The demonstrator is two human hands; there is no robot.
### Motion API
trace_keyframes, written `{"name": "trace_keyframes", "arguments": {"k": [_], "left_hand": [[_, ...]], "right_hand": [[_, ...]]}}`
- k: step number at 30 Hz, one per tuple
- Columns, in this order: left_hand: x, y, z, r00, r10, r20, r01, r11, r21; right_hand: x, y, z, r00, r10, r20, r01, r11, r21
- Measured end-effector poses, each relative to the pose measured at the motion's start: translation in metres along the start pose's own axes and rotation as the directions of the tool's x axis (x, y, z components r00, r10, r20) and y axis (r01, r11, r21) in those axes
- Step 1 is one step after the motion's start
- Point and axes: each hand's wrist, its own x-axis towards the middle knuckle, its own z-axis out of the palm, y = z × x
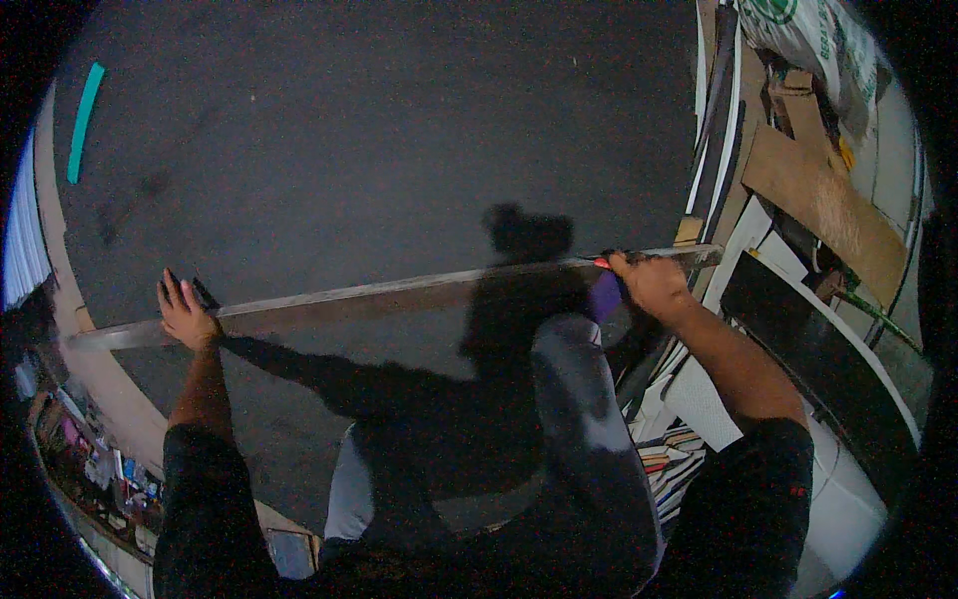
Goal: The person sits on the floor and uses a utility knife and a metal ruler to cut a large black sheet into smaller rectangular pieces. They repeatedly measure, mark, and cut the material, stacking the cut pieces aside.
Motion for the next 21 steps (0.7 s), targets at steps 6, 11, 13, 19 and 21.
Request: {"name": "trace_keyframes", "arguments": {"k": [6,11,13,19,21], "left_hand": [[0.0,-0.031,0.021,1.0,0.016,-0.017,-0.017,0.999,-0.031],[0.006,-0.041,0.023,0.998,0.051,-0.025,-0.052,0.998,-0.046],[0.008,-0.042,0.022,0.98,0.173,-0.098,-0.173,0.985,0.006],[0.008,-0.033,0.012,0.987,0.117,-0.109,-0.119,0.993,-0.018],[0.008,-0.033,0.012,0.996,0.059,-0.066,-0.062,0.997,-0.042]], "right_hand": [[-0.014,0.064,0.043,0.998,0.054,0.03,-0.052,0.997,-0.049],[-0.025,0.114,0.074,0.976,0.191,0.106,-0.186,0.981,-0.055],[-0.036,0.133,0.077,0.993,0.108,-0.04,-0.11,0.992,-0.063],[-0.051,0.167,0.094,0.986,0.166,0.004,-0.166,0.985,-0.037],[-0.059,0.182,0.096,0.992,0.098,-0.076,-0.104,0.991,-0.08]]}}
